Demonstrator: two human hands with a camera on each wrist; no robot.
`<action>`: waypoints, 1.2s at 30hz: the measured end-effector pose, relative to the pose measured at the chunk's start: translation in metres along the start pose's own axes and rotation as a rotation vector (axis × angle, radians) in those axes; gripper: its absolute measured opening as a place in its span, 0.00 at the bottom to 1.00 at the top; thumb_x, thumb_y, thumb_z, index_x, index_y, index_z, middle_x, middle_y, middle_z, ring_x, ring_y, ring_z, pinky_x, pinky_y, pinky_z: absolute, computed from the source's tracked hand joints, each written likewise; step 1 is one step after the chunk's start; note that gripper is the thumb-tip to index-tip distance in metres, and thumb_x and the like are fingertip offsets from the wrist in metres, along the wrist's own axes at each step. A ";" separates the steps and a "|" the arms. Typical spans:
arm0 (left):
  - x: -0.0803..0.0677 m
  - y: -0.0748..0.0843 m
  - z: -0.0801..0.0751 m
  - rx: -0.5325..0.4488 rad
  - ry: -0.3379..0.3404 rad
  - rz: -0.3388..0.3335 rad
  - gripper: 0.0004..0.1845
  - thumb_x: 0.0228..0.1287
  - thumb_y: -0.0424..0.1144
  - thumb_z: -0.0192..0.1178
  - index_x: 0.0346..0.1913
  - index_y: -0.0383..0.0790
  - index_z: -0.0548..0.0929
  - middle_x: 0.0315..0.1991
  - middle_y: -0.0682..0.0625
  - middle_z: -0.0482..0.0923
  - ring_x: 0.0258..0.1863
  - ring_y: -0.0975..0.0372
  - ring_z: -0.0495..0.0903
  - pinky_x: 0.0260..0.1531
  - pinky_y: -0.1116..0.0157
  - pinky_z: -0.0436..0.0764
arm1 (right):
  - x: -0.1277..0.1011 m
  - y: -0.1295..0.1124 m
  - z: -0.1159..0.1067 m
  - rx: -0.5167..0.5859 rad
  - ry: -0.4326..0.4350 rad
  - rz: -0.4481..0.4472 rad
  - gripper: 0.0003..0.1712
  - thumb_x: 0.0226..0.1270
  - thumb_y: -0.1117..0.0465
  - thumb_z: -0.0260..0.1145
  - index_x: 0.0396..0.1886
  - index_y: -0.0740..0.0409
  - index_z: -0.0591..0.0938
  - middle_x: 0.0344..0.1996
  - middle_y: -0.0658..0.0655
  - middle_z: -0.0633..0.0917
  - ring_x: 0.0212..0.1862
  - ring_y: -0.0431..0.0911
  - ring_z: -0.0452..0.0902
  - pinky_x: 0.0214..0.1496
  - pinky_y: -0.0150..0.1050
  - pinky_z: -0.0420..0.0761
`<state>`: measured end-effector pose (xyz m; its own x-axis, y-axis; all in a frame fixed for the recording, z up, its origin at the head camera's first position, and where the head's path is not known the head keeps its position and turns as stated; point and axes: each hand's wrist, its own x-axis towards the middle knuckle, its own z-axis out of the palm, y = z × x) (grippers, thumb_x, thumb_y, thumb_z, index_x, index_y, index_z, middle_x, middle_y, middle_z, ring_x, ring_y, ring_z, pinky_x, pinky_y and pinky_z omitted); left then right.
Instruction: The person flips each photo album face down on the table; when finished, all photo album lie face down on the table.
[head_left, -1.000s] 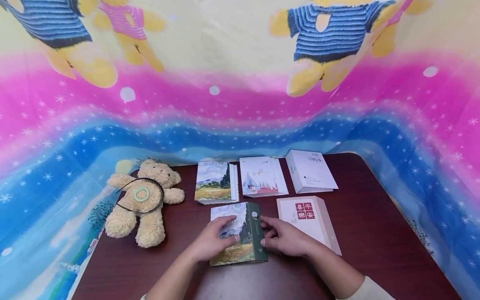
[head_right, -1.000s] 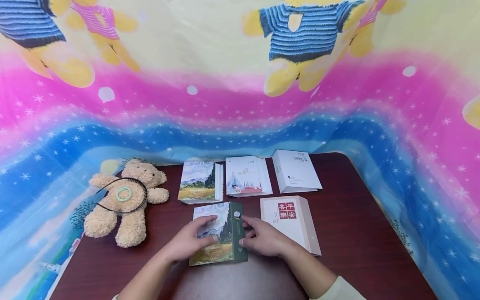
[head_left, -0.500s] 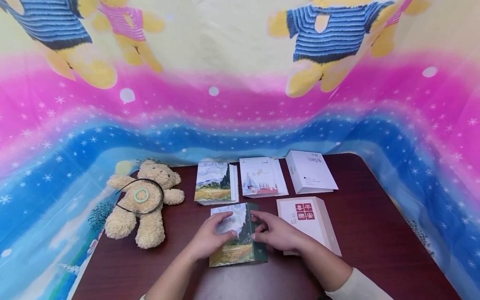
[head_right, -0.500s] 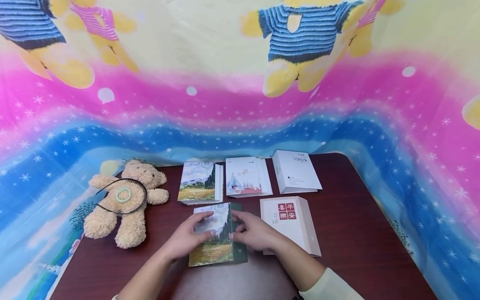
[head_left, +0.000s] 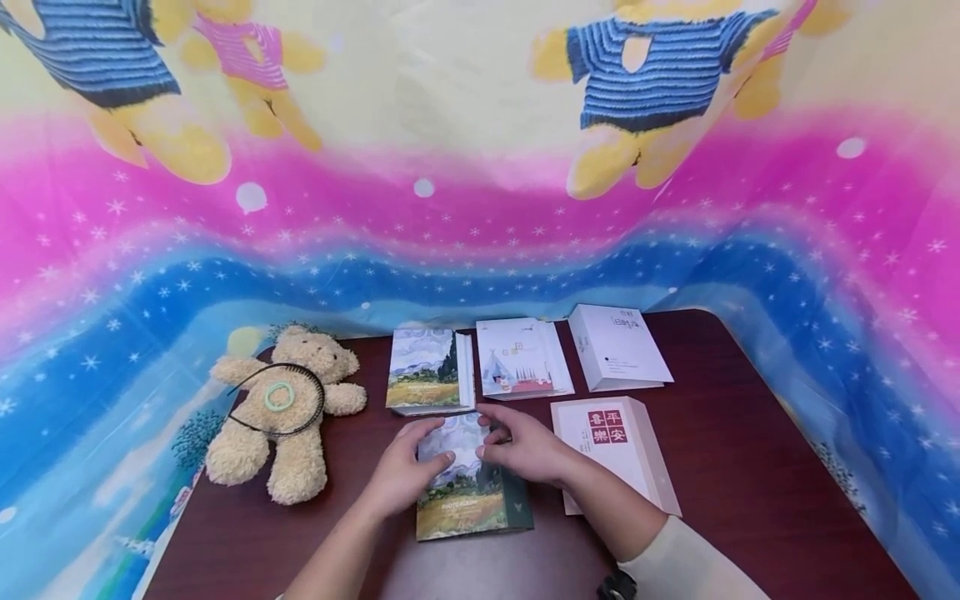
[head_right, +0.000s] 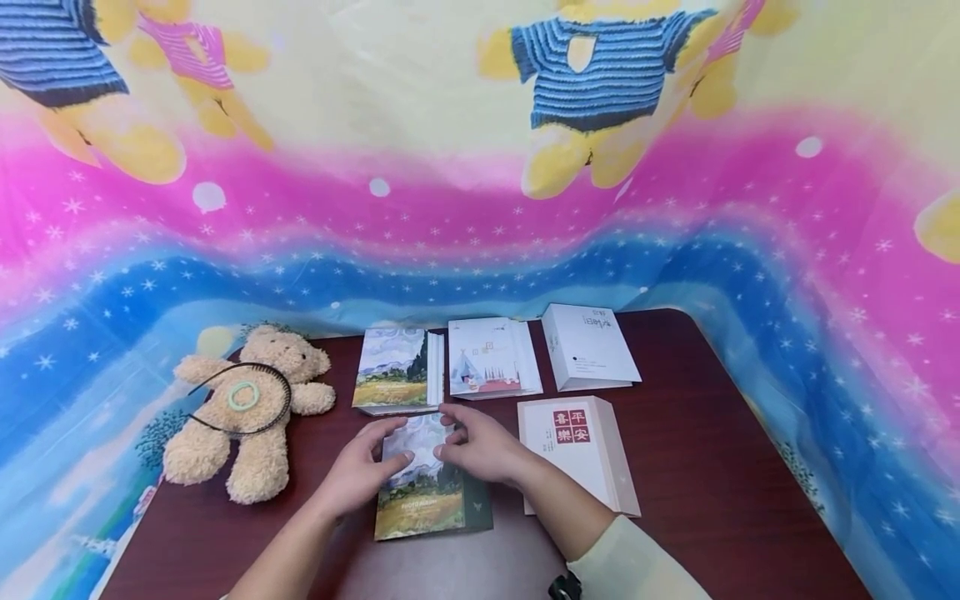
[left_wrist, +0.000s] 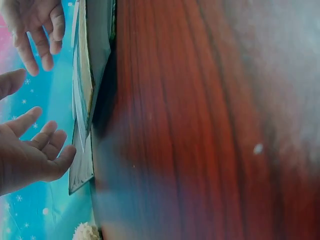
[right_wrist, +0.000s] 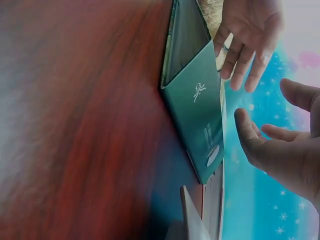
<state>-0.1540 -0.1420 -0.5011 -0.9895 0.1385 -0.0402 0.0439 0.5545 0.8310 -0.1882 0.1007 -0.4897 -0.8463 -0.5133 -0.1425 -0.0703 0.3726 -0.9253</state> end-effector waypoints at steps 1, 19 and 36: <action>0.001 -0.001 -0.001 0.002 0.010 0.002 0.30 0.65 0.42 0.72 0.69 0.41 0.79 0.68 0.42 0.74 0.68 0.45 0.72 0.65 0.40 0.71 | 0.002 -0.001 0.000 0.008 0.002 0.005 0.42 0.70 0.54 0.72 0.79 0.56 0.67 0.67 0.61 0.78 0.56 0.48 0.80 0.50 0.42 0.83; 0.014 -0.010 -0.012 0.028 0.142 -0.054 0.34 0.66 0.40 0.71 0.73 0.39 0.74 0.72 0.36 0.66 0.70 0.42 0.68 0.65 0.39 0.70 | 0.033 -0.008 0.005 0.021 0.081 -0.018 0.39 0.73 0.59 0.69 0.79 0.58 0.66 0.69 0.62 0.76 0.60 0.51 0.78 0.54 0.46 0.83; 0.029 -0.023 -0.024 -0.031 0.178 -0.146 0.39 0.68 0.41 0.69 0.78 0.40 0.66 0.80 0.36 0.50 0.77 0.37 0.56 0.69 0.36 0.64 | 0.065 -0.006 0.010 -0.009 0.138 -0.026 0.38 0.73 0.59 0.69 0.79 0.56 0.68 0.71 0.60 0.74 0.68 0.58 0.73 0.63 0.54 0.79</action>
<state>-0.1874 -0.1702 -0.5082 -0.9938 -0.0900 -0.0645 -0.1028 0.5321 0.8404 -0.2371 0.0573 -0.4966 -0.9087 -0.4118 -0.0680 -0.0973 0.3674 -0.9250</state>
